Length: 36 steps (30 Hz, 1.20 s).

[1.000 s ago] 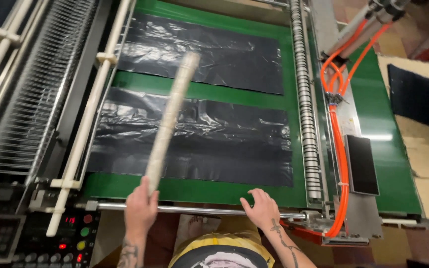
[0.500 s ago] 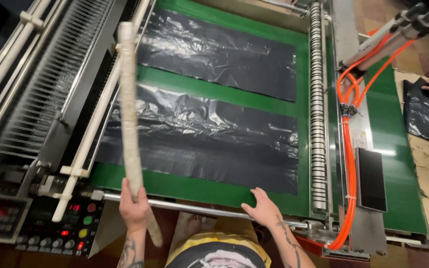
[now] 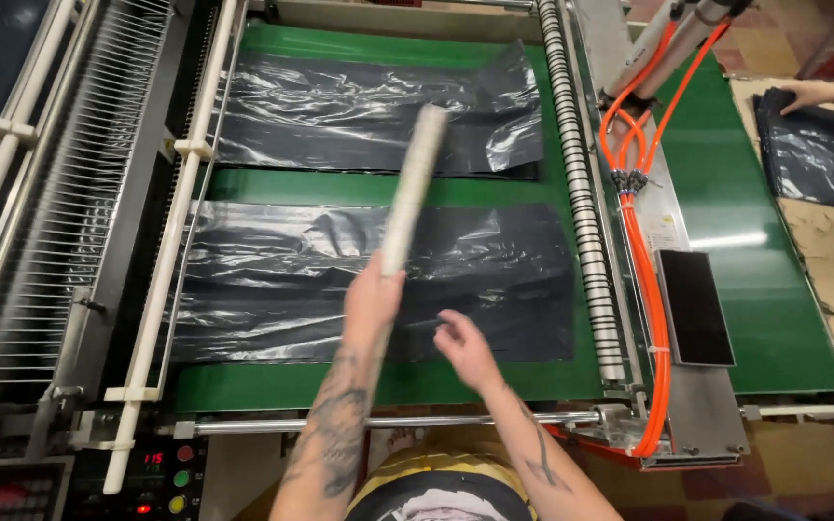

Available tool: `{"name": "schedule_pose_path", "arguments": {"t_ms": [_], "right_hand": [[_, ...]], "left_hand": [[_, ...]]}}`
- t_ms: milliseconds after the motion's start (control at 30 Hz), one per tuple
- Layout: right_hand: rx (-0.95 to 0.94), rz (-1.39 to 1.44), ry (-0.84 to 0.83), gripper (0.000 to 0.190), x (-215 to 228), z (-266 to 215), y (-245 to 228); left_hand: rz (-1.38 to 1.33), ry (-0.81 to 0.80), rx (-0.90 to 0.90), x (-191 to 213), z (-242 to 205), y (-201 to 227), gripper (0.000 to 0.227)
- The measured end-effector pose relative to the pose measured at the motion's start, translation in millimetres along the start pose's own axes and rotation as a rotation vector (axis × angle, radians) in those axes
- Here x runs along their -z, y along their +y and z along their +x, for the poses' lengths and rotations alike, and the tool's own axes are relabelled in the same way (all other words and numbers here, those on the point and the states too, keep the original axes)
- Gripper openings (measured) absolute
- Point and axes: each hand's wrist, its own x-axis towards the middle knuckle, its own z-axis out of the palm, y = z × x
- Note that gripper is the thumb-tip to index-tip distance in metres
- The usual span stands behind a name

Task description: Using a long tube to smooth and guide black plastic bags on a conveyor belt as they exit a production machine.

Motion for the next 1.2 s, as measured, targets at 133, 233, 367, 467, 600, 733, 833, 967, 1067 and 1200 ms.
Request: {"name": "schedule_pose_path", "arguments": {"t_ms": [133,233,367,467,600,733,833,967,1067,1200], "right_hand": [[0.056,-0.496,0.217,0.052,30,-15,0],[0.034,-0.592,0.012,0.052,31,-71,46],[0.168,-0.816,0.109,0.035,28,-95,40],[-0.158,-0.831,0.006,0.058,23,-94,13],[-0.273,-0.900,-0.078,0.060,20,-88,-6],[-0.384,-0.895,-0.147,0.063,19,-82,-13],[-0.450,-0.878,-0.171,0.065,18,-82,-22],[-0.472,-0.874,-0.215,0.068,20,-77,-24],[-0.477,-0.867,-0.249,0.069,21,-78,-18],[-0.439,-0.789,-0.307,0.073,18,-69,-19]], "left_hand": [[-0.044,-0.324,-0.157,-43,-8,25,0.062],[0.051,-0.412,-0.232,-12,-49,9,0.062],[0.080,-0.338,-0.250,33,-102,-87,0.060],[0.068,-0.031,-0.270,43,-140,-189,0.062],[0.239,0.434,-0.201,61,-163,-250,0.061],[0.222,0.759,-0.205,55,-166,-254,0.057],[0.218,0.760,-0.237,52,-168,-254,0.058],[0.216,0.731,-0.220,54,-167,-255,0.059],[0.144,0.628,-0.049,70,-170,-236,0.065],[-0.130,0.490,0.209,106,-149,-209,0.067]]}}
